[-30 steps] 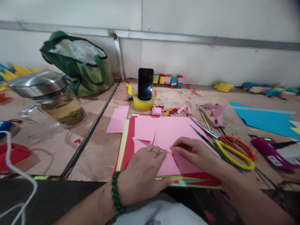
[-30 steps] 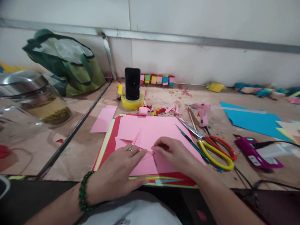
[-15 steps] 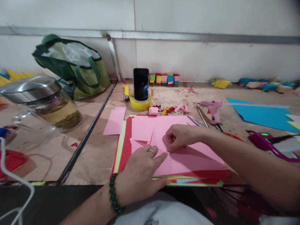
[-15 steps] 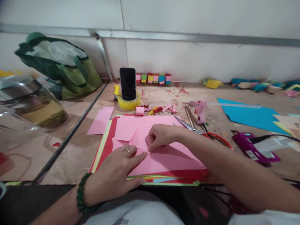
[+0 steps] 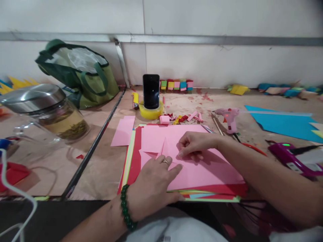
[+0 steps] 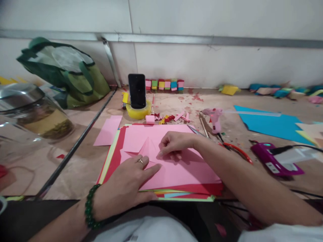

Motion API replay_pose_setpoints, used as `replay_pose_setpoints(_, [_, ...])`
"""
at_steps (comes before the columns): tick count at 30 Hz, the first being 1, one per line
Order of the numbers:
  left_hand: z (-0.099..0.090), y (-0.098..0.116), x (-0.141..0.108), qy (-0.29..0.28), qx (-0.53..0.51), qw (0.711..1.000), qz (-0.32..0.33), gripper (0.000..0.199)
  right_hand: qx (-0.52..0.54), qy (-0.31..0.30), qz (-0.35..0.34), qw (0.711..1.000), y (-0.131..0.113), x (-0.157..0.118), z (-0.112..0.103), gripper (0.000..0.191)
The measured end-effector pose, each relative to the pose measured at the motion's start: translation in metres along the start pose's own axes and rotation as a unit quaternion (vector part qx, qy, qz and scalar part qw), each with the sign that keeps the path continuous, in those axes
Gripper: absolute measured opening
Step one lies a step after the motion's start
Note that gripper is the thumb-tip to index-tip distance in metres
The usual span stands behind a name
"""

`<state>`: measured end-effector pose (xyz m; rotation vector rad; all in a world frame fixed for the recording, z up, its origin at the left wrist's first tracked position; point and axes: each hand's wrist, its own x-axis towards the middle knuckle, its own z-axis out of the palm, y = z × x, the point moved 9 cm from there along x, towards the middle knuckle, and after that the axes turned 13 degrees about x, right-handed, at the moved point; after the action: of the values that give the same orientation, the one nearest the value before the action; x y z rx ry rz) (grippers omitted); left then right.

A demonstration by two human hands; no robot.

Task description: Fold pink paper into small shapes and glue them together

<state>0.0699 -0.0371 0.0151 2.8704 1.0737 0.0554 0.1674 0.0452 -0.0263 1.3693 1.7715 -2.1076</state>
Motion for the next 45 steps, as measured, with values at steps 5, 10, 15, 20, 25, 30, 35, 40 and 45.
replay_pose_setpoints(5, [0.001,0.007,-0.002,-0.016,0.013,1.0,0.022,0.087,0.043,0.025,-0.032,0.998,0.004,0.0,-0.003,0.038])
replay_pose_setpoints(10, [0.0,0.009,-0.007,-0.007,0.007,1.0,0.019,0.095,0.053,0.047,-0.072,0.995,0.002,-0.001,-0.008,0.038])
replay_pose_setpoints(15, [-0.002,0.004,-0.005,-0.016,0.005,1.0,0.016,0.092,0.057,0.066,-0.09,0.992,0.001,-0.002,-0.009,0.036])
replay_pose_setpoints(20, [0.001,0.008,-0.012,0.008,0.028,1.0,-0.009,0.098,0.068,0.084,-0.113,0.988,-0.001,-0.004,-0.009,0.034])
replay_pose_setpoints(25, [0.007,0.013,-0.018,0.036,0.051,0.997,-0.053,0.101,0.055,0.09,-0.128,0.986,-0.004,-0.004,-0.009,0.033])
replay_pose_setpoints(30, [0.01,0.014,-0.018,0.035,0.05,0.995,-0.082,0.099,0.046,0.1,-0.135,0.985,-0.006,-0.005,-0.009,0.035])
replay_pose_setpoints(35, [0.011,0.011,-0.032,0.022,-0.007,0.993,-0.12,0.098,0.031,0.101,-0.133,0.986,-0.004,-0.005,-0.011,0.038])
replay_pose_setpoints(40, [0.01,0.011,-0.047,0.006,-0.037,0.991,-0.126,0.085,-0.009,0.11,-0.117,0.987,-0.003,-0.008,-0.006,0.044])
replay_pose_setpoints(45, [0.007,0.009,-0.051,0.021,-0.05,0.99,-0.13,0.08,-0.274,0.253,-0.138,0.918,-0.02,-0.026,-0.003,0.05])
